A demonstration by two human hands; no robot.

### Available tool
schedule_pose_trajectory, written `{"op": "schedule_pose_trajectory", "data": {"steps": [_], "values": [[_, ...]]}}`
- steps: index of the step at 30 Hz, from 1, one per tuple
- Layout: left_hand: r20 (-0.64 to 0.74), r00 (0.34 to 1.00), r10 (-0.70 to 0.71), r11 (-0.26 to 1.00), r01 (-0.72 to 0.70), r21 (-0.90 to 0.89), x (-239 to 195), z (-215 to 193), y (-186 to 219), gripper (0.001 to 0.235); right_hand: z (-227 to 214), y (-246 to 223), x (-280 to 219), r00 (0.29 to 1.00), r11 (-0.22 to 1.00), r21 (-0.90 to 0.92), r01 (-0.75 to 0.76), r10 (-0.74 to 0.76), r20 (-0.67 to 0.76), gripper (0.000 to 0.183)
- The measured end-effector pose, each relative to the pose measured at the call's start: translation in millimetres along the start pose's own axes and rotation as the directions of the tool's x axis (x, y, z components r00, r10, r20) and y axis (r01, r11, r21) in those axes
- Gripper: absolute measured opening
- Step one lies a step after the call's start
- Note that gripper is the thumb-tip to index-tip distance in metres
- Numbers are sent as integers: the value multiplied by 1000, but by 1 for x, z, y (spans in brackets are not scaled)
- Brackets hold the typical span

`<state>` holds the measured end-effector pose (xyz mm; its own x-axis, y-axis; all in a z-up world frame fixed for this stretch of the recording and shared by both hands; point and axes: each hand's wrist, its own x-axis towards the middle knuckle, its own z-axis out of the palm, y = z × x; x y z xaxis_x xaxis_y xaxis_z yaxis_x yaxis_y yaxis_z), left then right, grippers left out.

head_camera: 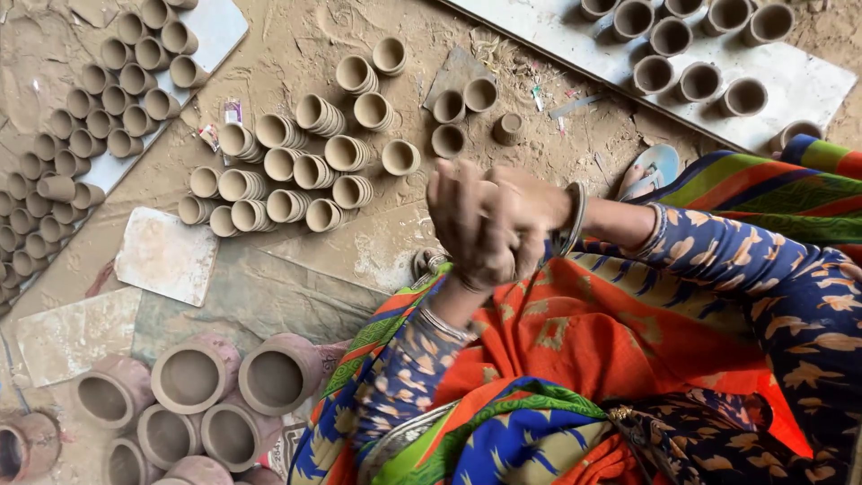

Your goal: Forming small clay pots (diyas) by hand.

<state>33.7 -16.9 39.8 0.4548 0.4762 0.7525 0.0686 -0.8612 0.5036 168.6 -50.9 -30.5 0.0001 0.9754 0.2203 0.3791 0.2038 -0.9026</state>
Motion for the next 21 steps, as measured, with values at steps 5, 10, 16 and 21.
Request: {"op": "schedule_pose_trajectory", "data": {"steps": [5, 10, 16, 21], "values": [[55, 982, 180, 982, -177, -62, -15, 9, -37, 53, 13, 37, 0, 996, 994, -58, 90, -89, 8, 31], [156, 791, -592, 503, 514, -695, -37, 36, -67, 55, -2, 20, 5, 980, 896, -398, -199, 178, -88, 40], [495, 465, -734, -30, 706, -707, -23, 20, -60, 54, -7, 3, 10, 989, 908, -403, 111, -142, -46, 42], [136, 752, -645, 568, 591, -573, -20, 13, -44, 49, -1, -2, 14, 998, 923, -383, 28, -7, 55, 38]]}}
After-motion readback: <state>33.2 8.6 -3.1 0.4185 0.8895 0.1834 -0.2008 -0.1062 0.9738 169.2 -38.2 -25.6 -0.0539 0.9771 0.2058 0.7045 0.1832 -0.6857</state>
